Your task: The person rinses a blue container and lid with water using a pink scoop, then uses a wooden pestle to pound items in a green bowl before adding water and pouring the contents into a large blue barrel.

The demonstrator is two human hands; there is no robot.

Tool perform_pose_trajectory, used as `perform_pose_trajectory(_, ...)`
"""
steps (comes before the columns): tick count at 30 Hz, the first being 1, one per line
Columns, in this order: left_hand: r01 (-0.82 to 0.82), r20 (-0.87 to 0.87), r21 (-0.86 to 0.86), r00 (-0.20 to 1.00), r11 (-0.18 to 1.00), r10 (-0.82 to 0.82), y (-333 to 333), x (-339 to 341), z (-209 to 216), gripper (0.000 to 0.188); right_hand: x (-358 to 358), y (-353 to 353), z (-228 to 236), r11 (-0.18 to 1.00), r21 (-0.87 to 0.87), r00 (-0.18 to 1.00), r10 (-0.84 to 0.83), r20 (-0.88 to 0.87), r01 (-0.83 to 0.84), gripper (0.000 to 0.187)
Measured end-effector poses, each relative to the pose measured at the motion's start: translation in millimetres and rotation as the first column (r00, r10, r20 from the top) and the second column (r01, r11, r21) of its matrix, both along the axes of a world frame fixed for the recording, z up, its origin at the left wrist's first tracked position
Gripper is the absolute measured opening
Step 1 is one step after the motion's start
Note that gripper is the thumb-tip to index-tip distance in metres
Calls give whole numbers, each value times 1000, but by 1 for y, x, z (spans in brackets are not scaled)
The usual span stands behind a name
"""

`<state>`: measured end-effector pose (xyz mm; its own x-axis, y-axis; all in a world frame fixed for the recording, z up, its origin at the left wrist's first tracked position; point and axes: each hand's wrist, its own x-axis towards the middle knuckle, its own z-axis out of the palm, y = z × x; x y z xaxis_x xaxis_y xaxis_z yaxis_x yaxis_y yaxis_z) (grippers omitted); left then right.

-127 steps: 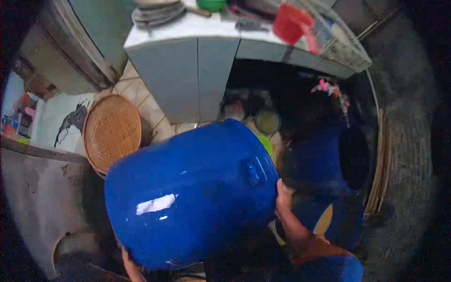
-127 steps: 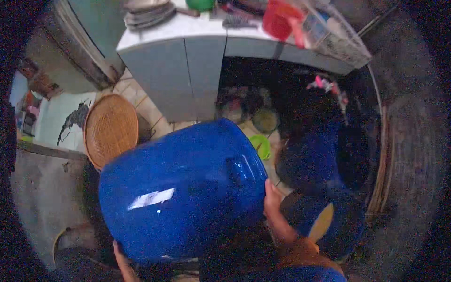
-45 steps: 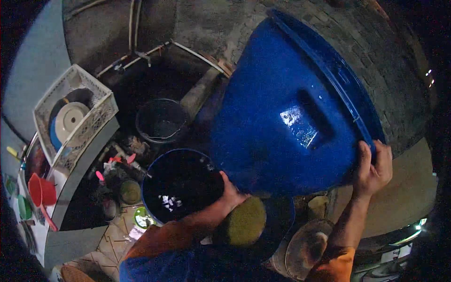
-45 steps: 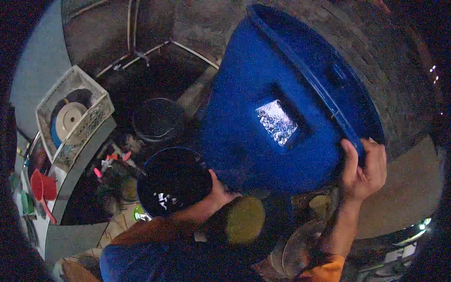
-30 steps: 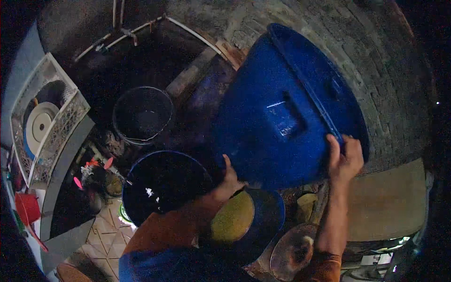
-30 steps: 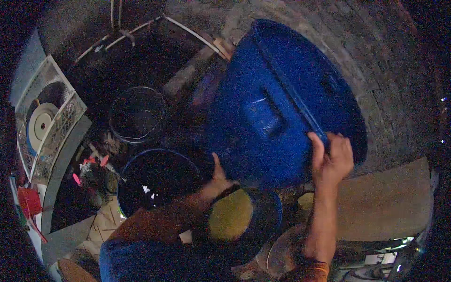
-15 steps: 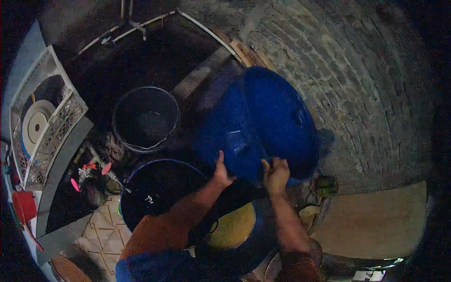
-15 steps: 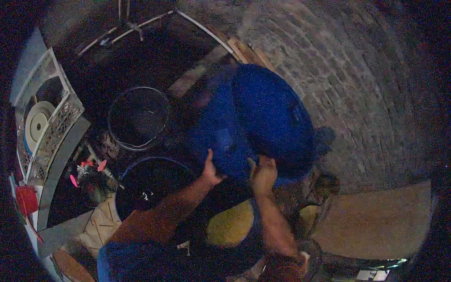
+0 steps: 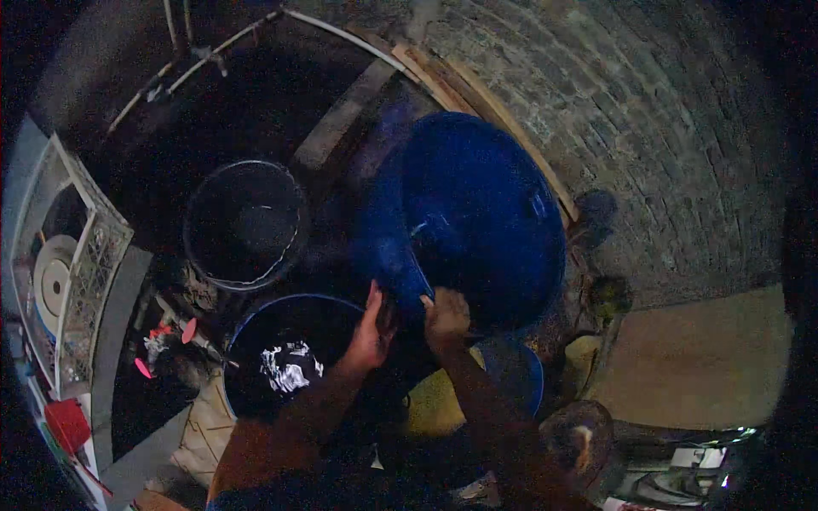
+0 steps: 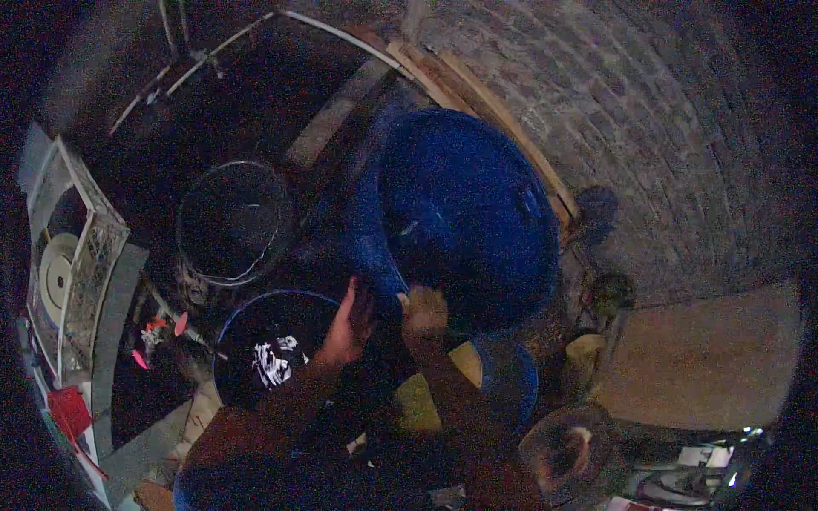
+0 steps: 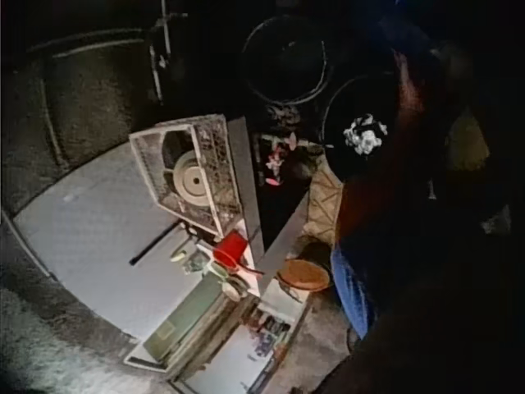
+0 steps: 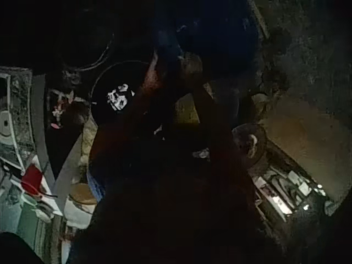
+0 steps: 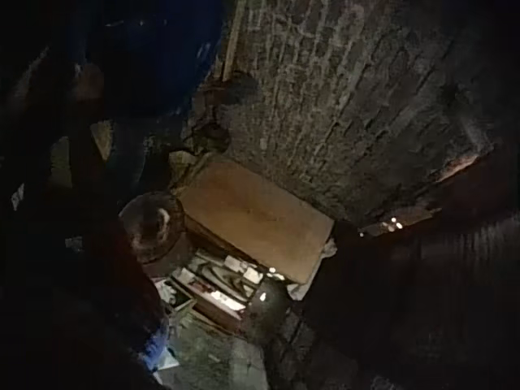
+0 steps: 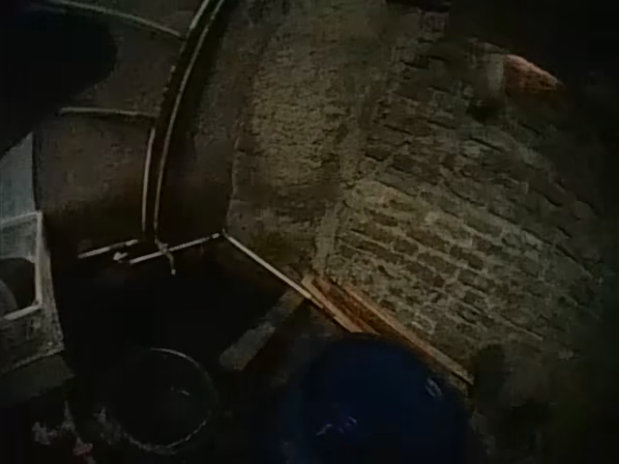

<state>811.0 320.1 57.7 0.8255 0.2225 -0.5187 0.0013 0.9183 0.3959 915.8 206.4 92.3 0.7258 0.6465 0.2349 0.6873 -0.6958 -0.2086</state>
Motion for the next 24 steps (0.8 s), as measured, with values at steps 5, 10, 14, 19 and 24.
perform_pose_trajectory(5, 36, 8, 117, 999, 992, -37, -1, -23, 29, 71, -8, -9, 9, 1000, 13, 986, 27, -162, -25, 45)
perform_pose_trajectory(10, 89, -45, 362, 996, 928, -78, 0, -73, 9, 63, -57, -45, 19, 997, 60, 994, -33, -100, 39, 73)
perform_pose_trajectory(14, 88, -93, 516, 995, 852, -46, 9, -134, 25, 56, -115, -119, 7, 990, 46, 965, -120, -233, 134, 73)
perform_pose_trajectory(19, 98, -218, 687, 973, 720, 75, -1, -211, 53, 45, -191, -264, -46, 994, -59, 991, -93, -101, 87, 70)
perform_pose_trajectory(24, 68, -234, 756, 957, 651, 171, -43, -266, 51, 43, -244, -390, -91, 946, 274, 985, -168, -32, 171, 71)
